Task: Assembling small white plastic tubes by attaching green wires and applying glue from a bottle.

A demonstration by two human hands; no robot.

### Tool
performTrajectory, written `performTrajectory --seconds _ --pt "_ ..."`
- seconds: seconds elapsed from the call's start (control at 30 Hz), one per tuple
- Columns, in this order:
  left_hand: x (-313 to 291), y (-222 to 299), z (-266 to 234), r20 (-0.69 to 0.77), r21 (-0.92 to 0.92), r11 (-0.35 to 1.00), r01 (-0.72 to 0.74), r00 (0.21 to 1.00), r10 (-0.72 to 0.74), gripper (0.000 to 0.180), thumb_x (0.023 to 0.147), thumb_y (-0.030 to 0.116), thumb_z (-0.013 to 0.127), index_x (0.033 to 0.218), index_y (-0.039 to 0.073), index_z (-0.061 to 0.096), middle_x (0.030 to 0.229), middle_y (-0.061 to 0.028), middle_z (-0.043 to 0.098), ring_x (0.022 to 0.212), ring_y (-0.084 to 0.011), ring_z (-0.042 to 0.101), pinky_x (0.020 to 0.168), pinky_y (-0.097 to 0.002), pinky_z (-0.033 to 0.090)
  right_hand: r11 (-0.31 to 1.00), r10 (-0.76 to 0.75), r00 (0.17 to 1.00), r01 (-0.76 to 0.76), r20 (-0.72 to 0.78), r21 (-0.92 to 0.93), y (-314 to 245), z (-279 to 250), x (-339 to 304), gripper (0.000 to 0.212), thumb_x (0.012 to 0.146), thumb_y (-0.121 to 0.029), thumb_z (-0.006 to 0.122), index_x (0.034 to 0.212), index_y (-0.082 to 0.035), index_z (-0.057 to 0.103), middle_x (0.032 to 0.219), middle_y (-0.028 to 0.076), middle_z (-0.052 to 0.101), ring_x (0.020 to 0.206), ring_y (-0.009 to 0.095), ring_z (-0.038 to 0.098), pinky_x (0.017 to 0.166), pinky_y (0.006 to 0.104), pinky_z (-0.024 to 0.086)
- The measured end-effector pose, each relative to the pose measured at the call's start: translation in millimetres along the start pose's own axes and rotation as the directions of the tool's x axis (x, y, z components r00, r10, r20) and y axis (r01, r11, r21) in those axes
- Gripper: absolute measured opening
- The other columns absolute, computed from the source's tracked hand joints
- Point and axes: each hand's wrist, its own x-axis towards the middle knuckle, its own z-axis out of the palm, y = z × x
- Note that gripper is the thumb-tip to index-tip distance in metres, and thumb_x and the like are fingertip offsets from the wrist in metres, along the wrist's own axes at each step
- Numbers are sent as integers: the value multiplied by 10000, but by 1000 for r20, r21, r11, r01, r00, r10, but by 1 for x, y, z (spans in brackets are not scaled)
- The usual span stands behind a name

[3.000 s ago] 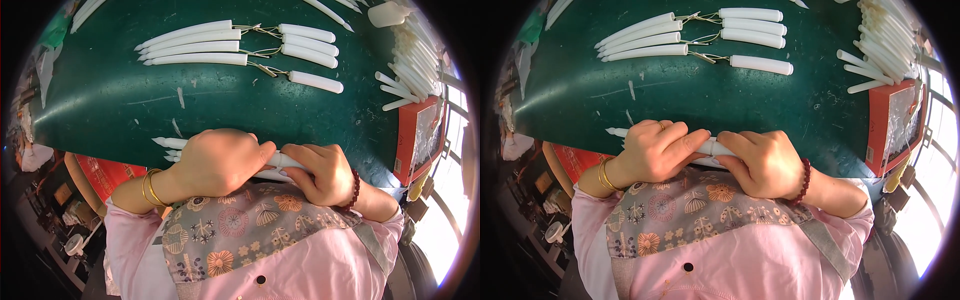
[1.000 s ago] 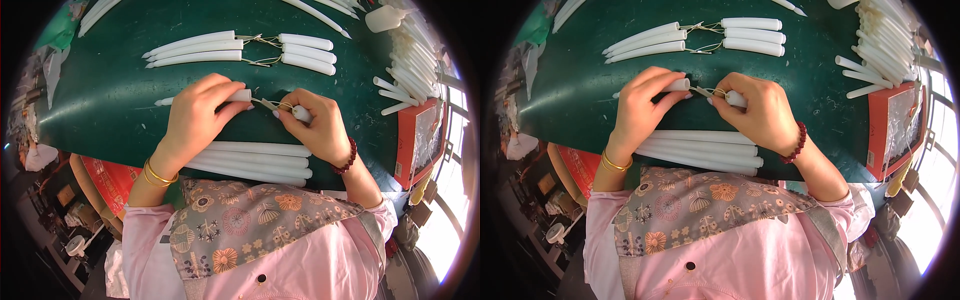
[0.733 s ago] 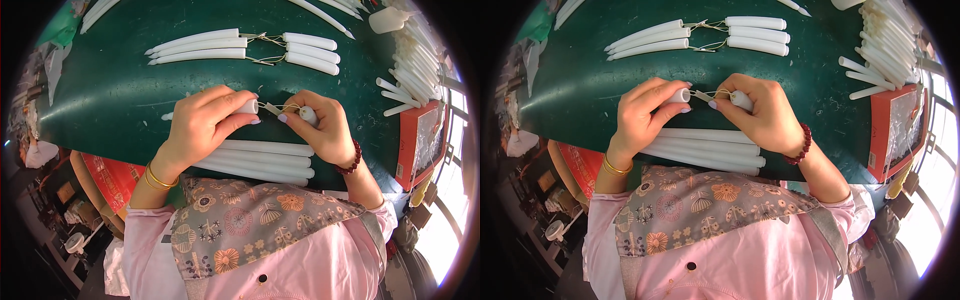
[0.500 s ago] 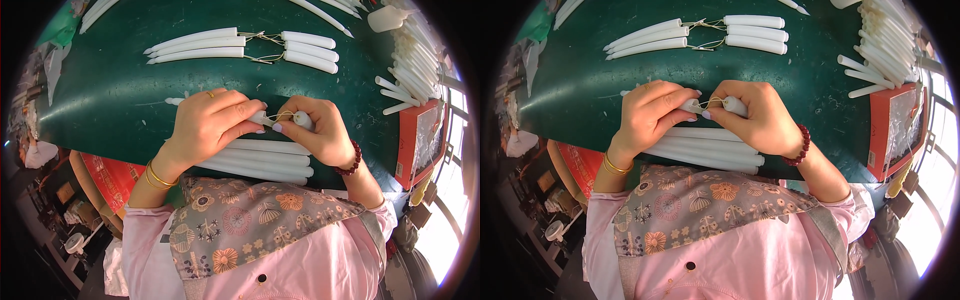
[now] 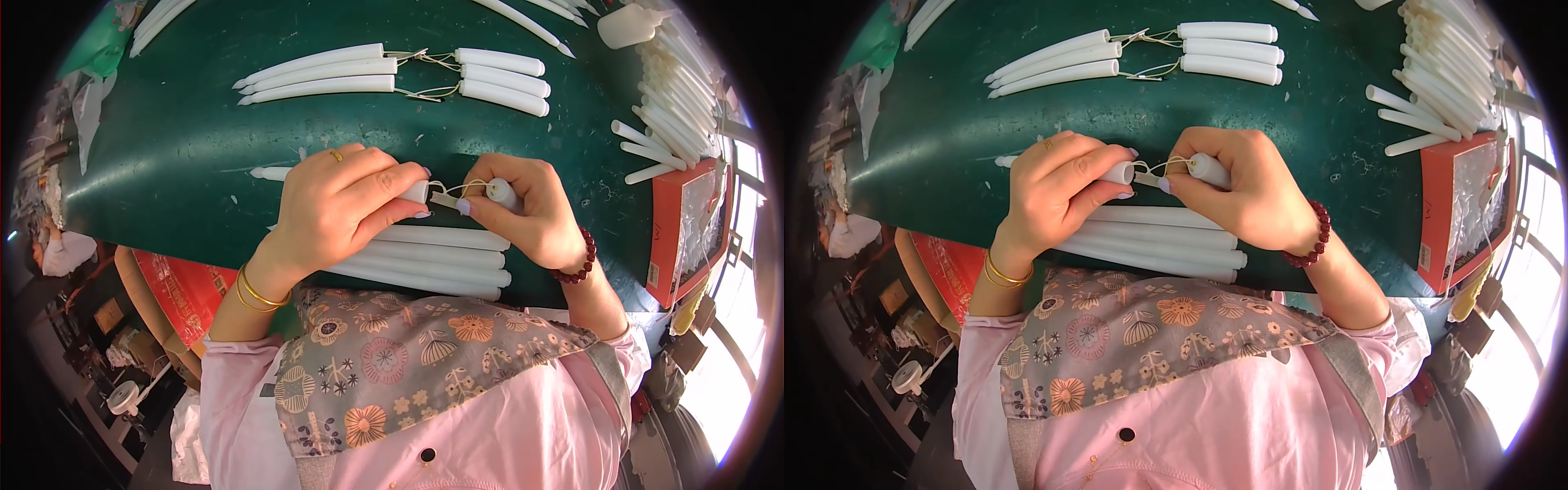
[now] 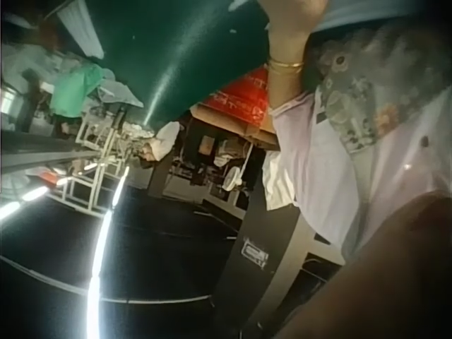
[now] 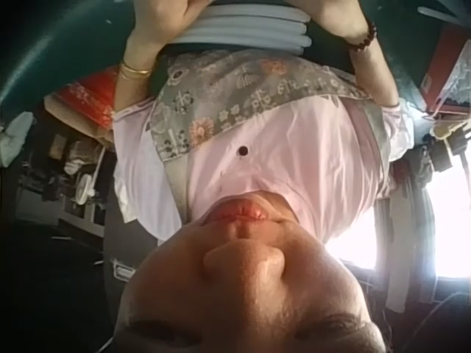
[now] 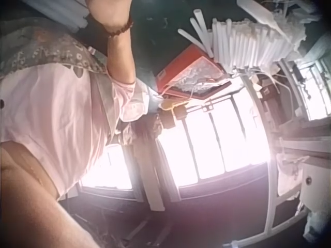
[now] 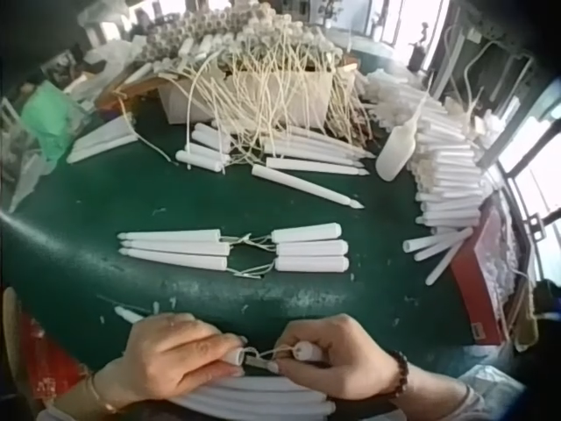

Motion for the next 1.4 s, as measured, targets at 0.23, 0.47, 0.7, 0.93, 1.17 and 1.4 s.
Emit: performTrajectory --seconds 0.23,0.47,0.7,0.93,1.17,1.4 --pt "0 6 1 64 -19 999 -28 997 29 392 727 218 898 1064 65 767 870 -40 683 668 -212 609 561 -329 449 998 -54 997 52 -60 -47 0 9 2 82 905 -49 740 915 -2 673 795 -20 630 716 31 515 617 234 426" --pt "2 8 4 16 42 999 8 1000 -8 384 719 189 887 1067 82 765 846 -33 653 668 -216 605 553 -340 445 994 -91 981 79 -173 -75 2 20 -1 75 939 -54 729 914 -1 682 801 -22 638 731 28 513 631 232 434" --pt "11 10 3 9 23 998 63 998 -63 453 611 350 930 815 87 622 744 -43 551 611 -252 515 532 -360 409 977 -137 990 138 -19 160 0 24 2 449 1008 -417 700 1062 27 666 843 5 619 751 61 509 661 244 434" --pt "3 5 5 -46 104 985 137 990 -133 523 689 461 846 672 87 480 642 -57 432 558 -250 437 496 -367 329 945 -219 964 172 149 277 7 24 6 799 1023 -679 544 1233 90 596 969 63 608 804 122 523 742 276 462" --pt "7 8 3 -30 71 988 140 990 -139 449 678 445 836 676 116 531 635 -24 470 555 -244 485 502 -369 376 972 -225 959 208 175 112 9 16 7 669 1028 -494 666 1345 82 541 1040 86 624 854 141 564 814 303 504" --pt "-11 4 -1 64 103 956 274 957 -281 215 805 272 719 787 87 610 732 -59 602 655 -267 603 537 -381 448 985 -121 981 137 149 -101 -3 15 -3 535 896 23 729 1395 15 536 1108 126 678 895 173 650 816 314 540"
